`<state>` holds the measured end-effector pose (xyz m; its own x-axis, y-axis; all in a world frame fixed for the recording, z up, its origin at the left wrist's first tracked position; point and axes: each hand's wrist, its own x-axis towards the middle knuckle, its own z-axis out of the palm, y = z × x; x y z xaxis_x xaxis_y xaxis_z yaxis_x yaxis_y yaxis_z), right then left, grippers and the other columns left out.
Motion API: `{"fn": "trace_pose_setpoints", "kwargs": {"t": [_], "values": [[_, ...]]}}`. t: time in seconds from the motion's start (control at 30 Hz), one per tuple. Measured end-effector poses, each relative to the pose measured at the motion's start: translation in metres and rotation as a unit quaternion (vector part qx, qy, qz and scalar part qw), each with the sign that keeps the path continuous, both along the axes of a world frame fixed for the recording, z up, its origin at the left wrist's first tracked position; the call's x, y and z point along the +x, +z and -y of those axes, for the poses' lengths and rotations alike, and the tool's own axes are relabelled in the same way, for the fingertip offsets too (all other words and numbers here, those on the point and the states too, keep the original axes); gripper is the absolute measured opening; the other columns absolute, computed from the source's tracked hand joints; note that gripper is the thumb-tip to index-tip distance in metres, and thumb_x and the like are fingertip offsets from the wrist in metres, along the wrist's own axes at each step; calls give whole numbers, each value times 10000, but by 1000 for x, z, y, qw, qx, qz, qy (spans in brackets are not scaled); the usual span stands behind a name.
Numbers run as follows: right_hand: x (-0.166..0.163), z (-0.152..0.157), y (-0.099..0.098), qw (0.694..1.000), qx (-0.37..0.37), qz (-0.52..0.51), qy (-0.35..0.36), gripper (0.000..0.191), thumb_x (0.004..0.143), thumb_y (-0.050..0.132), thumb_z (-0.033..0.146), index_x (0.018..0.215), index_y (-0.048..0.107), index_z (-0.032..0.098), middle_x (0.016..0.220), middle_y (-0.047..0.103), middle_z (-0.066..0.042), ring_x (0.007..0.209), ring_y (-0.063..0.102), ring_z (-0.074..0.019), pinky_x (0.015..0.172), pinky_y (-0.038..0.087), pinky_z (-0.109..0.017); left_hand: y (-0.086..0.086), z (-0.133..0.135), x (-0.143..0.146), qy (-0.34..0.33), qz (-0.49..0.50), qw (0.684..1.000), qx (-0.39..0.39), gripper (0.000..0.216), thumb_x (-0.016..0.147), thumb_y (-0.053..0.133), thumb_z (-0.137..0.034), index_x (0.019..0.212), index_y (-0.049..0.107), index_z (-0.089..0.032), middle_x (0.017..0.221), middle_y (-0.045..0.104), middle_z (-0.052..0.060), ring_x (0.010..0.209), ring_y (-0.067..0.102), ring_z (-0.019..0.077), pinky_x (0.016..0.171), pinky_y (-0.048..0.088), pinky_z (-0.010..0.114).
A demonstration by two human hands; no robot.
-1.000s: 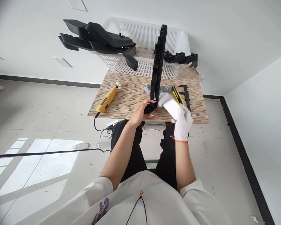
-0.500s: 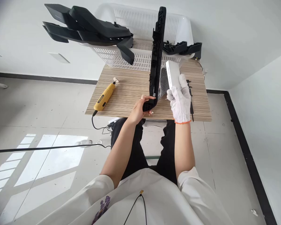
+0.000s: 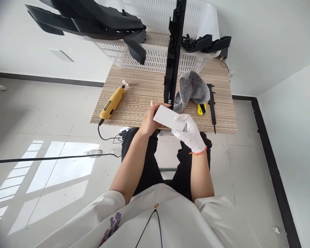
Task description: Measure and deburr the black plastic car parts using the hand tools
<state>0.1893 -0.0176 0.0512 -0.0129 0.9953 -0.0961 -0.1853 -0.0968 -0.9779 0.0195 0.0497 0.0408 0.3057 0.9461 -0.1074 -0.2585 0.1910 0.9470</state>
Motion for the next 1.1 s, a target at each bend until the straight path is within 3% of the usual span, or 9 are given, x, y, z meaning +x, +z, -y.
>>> {"fn": "trace_pose_setpoints", "kwargs": {"t": [0.17,0.3,0.43,0.6,0.67,0.77,0.9,1.03,1.1], "values": [[-14,1,-12,996,2,45,-80,455,719,780,235,1139,613,286,830,683,62,599,586,-93,475,486,-202,6,1,0,20,1,999,-36,862,966,198,-840,1140,722,-177,772,640,64,551,565,122,477,442,240],[-16,3,-20,996,27,72,-43,478,675,863,273,1117,682,283,1105,730,-4,771,680,-133,579,586,-254,6,0,1,22,22,999,-26,904,924,190,-890,1103,721,-182,675,561,44,509,515,123,432,379,242],[-15,6,-23,980,65,140,-126,469,726,849,341,1170,706,291,1222,721,-43,947,724,-196,729,646,-347,3,1,3,29,31,999,-4,819,908,255,-898,1058,667,-206,632,461,-6,429,339,70,411,303,231],[-14,11,-29,976,68,150,-139,528,719,859,357,1222,712,295,1213,732,-50,1008,731,-234,794,660,-414,-1,2,3,42,49,998,11,664,930,374,-852,1172,591,-273,746,528,-8,431,330,50,436,281,223],[-13,13,-31,973,65,157,-159,556,733,840,369,1268,700,312,1235,728,-47,973,735,-229,781,664,-428,-2,2,1,43,47,998,13,701,917,391,-860,1297,581,-302,786,555,0,439,362,53,456,310,235],[-10,14,-33,975,60,186,-108,564,701,855,368,1248,726,312,1238,732,-47,1000,736,-244,844,662,-464,-5,2,0,45,28,999,12,806,902,368,-883,1444,560,-318,827,599,19,473,435,75,484,367,257],[-7,16,-33,964,67,199,-161,572,741,832,384,1298,714,319,1284,712,-62,1082,725,-264,874,658,-482,-9,-1,1,30,29,999,7,805,945,319,-850,1437,616,-286,935,663,59,503,452,72,471,365,237],[-8,15,-39,968,80,219,-90,557,731,848,373,1273,732,328,1258,722,-43,1062,729,-253,881,657,-465,-5,-1,2,31,46,998,-20,840,968,266,-830,1446,625,-240,877,659,65,495,461,77,447,332,223],[-8,13,-44,948,110,256,-156,567,756,836,360,1310,721,319,1256,716,-52,1060,726,-240,907,648,-443,0,1,2,19,56,998,-34,864,966,238,-835,1465,606,-234,848,651,55,449,384,58,426,308,223]]}}
